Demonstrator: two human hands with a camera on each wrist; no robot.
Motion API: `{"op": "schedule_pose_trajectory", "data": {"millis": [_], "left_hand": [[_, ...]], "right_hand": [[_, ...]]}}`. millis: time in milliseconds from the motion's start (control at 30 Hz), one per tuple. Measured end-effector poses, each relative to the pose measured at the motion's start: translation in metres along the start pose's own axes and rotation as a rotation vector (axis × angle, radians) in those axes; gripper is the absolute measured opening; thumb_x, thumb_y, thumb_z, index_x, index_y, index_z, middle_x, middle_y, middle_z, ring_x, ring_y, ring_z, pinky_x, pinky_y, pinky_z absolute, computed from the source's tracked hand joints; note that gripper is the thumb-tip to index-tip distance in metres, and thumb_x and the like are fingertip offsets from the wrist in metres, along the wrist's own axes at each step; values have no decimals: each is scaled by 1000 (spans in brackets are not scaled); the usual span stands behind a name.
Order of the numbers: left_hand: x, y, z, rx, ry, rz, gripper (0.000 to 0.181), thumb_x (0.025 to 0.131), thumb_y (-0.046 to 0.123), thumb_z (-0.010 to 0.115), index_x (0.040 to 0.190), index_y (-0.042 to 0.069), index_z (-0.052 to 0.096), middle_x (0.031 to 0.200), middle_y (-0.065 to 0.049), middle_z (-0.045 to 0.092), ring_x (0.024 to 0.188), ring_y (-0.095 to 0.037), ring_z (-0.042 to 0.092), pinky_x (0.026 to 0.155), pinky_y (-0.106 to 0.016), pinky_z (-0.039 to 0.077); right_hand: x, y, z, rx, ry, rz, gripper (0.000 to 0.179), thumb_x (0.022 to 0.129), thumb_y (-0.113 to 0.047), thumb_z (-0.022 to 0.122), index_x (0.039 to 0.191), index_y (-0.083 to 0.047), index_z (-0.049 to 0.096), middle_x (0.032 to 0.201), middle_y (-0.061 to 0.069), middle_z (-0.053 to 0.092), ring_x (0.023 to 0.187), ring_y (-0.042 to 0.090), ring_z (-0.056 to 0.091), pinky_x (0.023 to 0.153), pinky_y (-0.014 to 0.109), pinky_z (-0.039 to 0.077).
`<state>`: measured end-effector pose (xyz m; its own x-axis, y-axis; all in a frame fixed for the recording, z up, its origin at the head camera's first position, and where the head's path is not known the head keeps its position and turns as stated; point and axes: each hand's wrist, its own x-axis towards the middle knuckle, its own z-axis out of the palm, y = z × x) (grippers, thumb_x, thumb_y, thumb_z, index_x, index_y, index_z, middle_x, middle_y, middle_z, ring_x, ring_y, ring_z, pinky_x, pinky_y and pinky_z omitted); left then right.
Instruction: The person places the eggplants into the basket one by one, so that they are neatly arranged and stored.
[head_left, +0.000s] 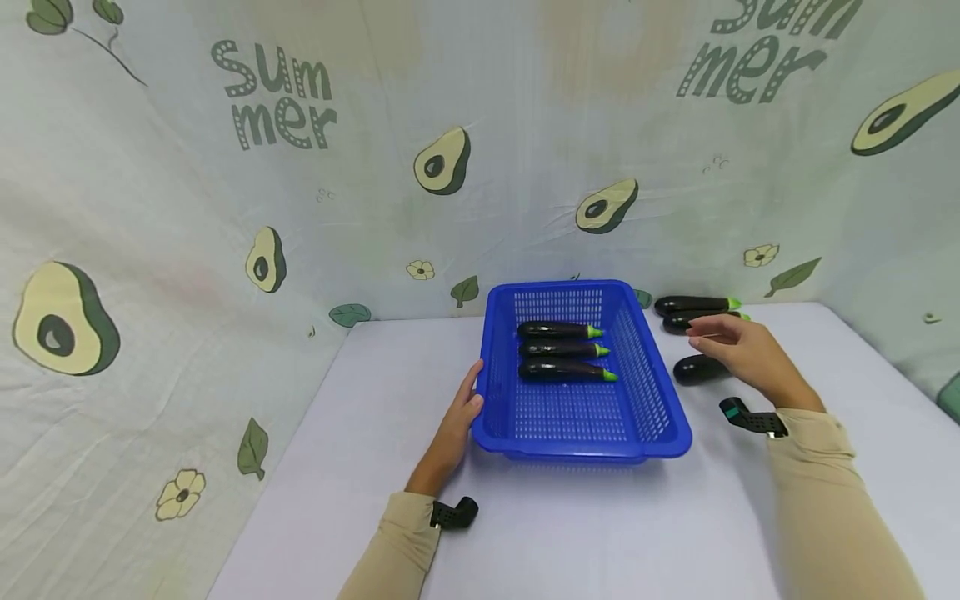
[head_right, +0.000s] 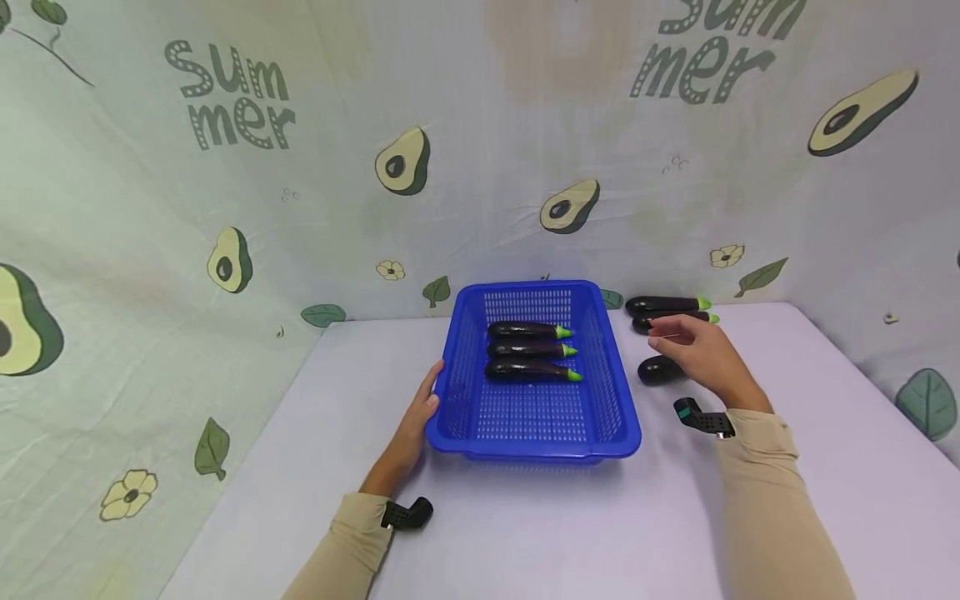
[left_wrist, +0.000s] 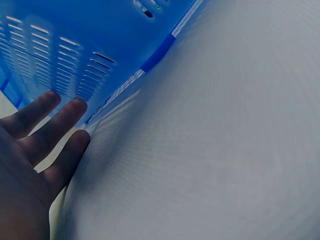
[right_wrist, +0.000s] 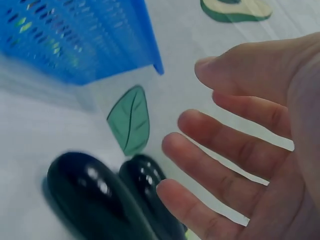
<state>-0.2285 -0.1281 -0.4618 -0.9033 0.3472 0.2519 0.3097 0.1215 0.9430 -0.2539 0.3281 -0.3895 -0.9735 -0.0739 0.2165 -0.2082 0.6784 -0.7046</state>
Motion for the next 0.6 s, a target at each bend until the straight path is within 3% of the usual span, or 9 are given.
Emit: {"op": "schedule_pose_trajectory", "data": {"millis": [67,167,300,433,533,600], "left_hand": [[2,-13,2,-2,8,11,56,107,38,34,161,34,19,166,5,14,152,-19,9,119,-56,7],[1,-12,2,-4,5,9,56,107,37,33,161,33,19,166,5,14,152,-19,9,119,-56,7],[-1,-11,0,-6,12,-7,56,108,33,32,162,29,18,166,2,13,152,-22,8,119,-57,6],[0,-10,0,-33,-6,1,57,108,29,32,162,25,16,167,0,11,152,-23,6,119,-57,5],[0,-10,0,-18,-11,4,57,108,31,32,162,27,15,167,0,10,152,-22,6,119,-57,5],[-2,-10,0,8,-1,2,56,108,33,32,162,30,16,166,3,11,152,-21,6,119,-57,6]], "right_hand": [[-3,7,-1,-5,16,3,55,98,-41,63,133,1,58,123,22,66,94,-14,50,76,14,45],[-5,17,-3,-10,18,26,54,99,-40,62,134,1,58,125,23,65,95,-10,51,76,16,45],[-7,28,-4,-15,15,51,55,99,-39,62,135,2,57,129,25,61,106,12,59,76,15,45],[-11,36,-10,-36,56,70,56,99,-40,62,135,2,56,131,27,59,117,39,55,75,17,44],[-13,41,-11,-37,70,83,58,99,-42,62,136,2,55,132,28,57,122,45,51,80,27,45],[-14,43,-11,-36,65,89,60,99,-43,62,137,3,53,134,30,55,124,47,48,87,40,46]]}}
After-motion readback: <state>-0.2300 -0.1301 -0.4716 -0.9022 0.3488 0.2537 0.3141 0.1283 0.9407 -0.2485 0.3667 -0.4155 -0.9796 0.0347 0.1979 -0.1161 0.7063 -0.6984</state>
